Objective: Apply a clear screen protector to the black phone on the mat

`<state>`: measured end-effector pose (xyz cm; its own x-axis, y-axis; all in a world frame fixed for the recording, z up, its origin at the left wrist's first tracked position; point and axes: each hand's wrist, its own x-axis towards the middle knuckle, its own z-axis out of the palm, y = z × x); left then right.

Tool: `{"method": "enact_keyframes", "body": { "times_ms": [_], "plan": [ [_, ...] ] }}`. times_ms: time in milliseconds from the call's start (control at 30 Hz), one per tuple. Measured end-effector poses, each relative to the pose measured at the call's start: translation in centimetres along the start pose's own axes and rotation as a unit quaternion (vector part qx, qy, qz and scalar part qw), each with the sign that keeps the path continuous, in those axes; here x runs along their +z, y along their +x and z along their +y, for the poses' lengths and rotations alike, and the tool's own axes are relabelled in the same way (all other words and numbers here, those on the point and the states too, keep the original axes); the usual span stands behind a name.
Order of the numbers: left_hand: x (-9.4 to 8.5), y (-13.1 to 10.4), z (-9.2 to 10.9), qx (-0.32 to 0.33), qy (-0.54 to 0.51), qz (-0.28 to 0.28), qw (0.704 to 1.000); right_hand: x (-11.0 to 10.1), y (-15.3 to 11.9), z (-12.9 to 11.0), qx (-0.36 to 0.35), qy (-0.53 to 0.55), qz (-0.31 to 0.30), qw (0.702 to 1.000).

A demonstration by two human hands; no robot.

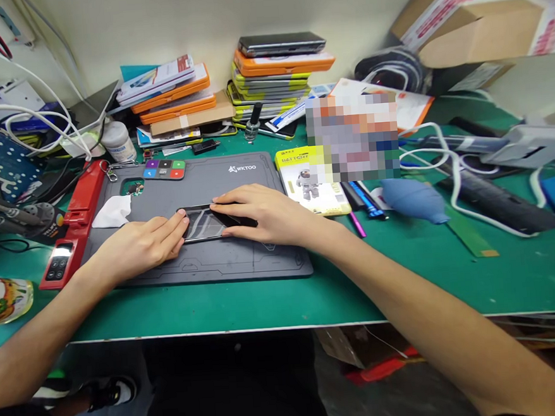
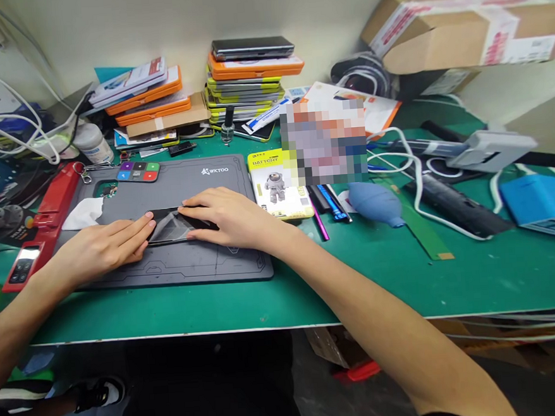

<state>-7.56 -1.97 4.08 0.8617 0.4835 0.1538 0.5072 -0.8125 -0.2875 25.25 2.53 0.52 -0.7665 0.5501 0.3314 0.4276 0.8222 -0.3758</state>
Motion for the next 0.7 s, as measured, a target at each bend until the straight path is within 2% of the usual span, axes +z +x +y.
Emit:
{"method": "enact_keyframes", "body": {
  "times_ms": [233,333,500,567,700],
  "plan": [
    [-0.59,-0.07,-0.16,-0.018,-0.039,0.020,0.999,-0.14,0.08,-0.16,0.001,0.006,-0.004,1.000],
    [-0.66,-0.10,-0.15,-0.019,-0.024,0.031,0.999,-0.11,0.07,-0.23,0.003,0.010,-0.002,1.000],
    [-0.14,-0.08,0.05,-0.026,-0.025,0.102,0.994,-0.09,0.08,-0.42,0.014,0.018,0.004,1.000],
    [0.05,-0.09,0.11,-0.039,-0.053,0.122,0.990,-0.14,0.12,-0.47,0.028,0.035,0.004,0.999],
    [0.00,0.05,0.27,-0.099,-0.102,0.117,0.983,-0.45,0.19,-0.40,0.069,0.100,0.032,0.992]
  ]
}}
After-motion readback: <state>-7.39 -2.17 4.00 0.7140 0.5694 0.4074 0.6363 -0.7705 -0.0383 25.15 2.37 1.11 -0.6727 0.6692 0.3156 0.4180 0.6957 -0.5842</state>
